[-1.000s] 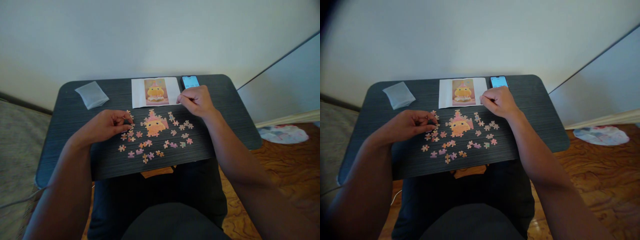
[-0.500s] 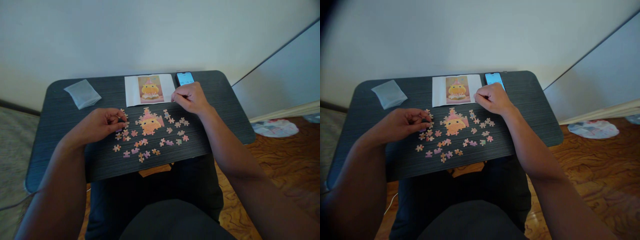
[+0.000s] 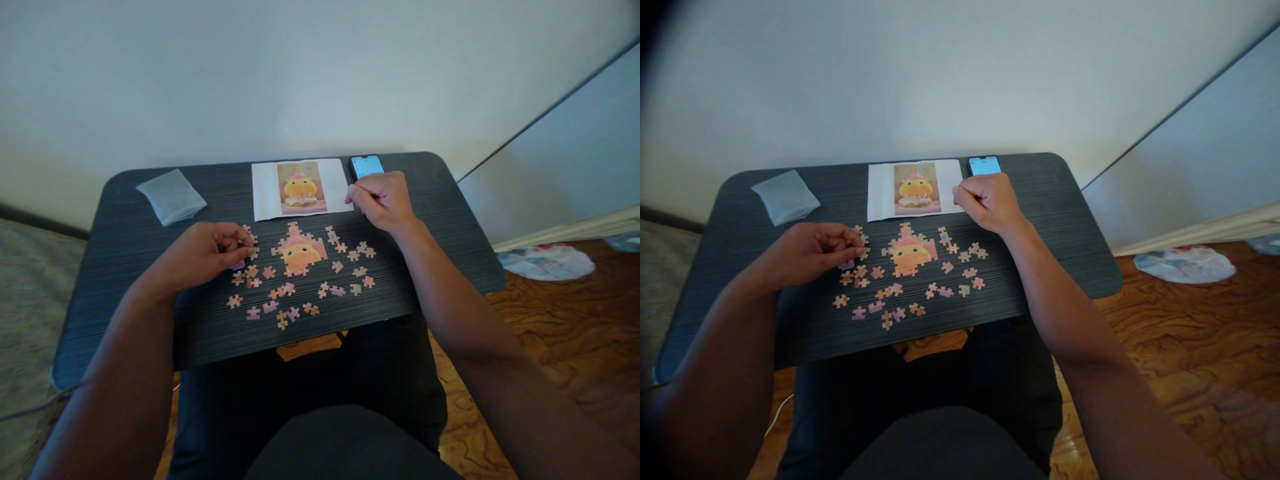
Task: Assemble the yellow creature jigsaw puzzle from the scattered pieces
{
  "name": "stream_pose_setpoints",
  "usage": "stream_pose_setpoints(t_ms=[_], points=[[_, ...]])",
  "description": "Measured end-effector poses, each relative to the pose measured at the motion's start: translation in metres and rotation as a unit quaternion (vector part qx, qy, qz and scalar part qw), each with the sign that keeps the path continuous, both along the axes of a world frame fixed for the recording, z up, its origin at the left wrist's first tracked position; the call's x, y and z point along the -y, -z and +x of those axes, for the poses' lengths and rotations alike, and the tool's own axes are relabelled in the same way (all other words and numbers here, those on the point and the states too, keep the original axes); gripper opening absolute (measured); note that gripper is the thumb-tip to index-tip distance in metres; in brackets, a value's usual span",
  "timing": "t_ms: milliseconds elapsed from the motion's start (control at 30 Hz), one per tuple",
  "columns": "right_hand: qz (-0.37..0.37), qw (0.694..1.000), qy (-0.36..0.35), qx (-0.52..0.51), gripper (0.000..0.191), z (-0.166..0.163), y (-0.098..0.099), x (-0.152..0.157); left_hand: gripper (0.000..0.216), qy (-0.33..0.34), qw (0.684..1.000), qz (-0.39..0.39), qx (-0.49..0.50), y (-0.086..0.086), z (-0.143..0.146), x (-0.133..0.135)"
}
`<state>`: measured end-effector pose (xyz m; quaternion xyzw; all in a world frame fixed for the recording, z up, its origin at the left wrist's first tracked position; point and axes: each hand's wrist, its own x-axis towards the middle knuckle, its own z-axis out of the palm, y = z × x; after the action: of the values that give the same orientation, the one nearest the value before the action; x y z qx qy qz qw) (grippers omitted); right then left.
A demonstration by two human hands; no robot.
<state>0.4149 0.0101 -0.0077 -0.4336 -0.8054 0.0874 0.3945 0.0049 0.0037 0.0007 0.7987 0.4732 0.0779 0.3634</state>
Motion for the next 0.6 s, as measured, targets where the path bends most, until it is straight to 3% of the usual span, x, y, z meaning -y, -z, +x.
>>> stream_pose_setpoints(t_ms=[600], points=[[-0.022,0.999,-0.003,0.026,0.060,-0.0076,0.0017,-0.0008,0.038,0.009,0.999,-0.037,0.007,0.0060,-0.0094,-0.0065]])
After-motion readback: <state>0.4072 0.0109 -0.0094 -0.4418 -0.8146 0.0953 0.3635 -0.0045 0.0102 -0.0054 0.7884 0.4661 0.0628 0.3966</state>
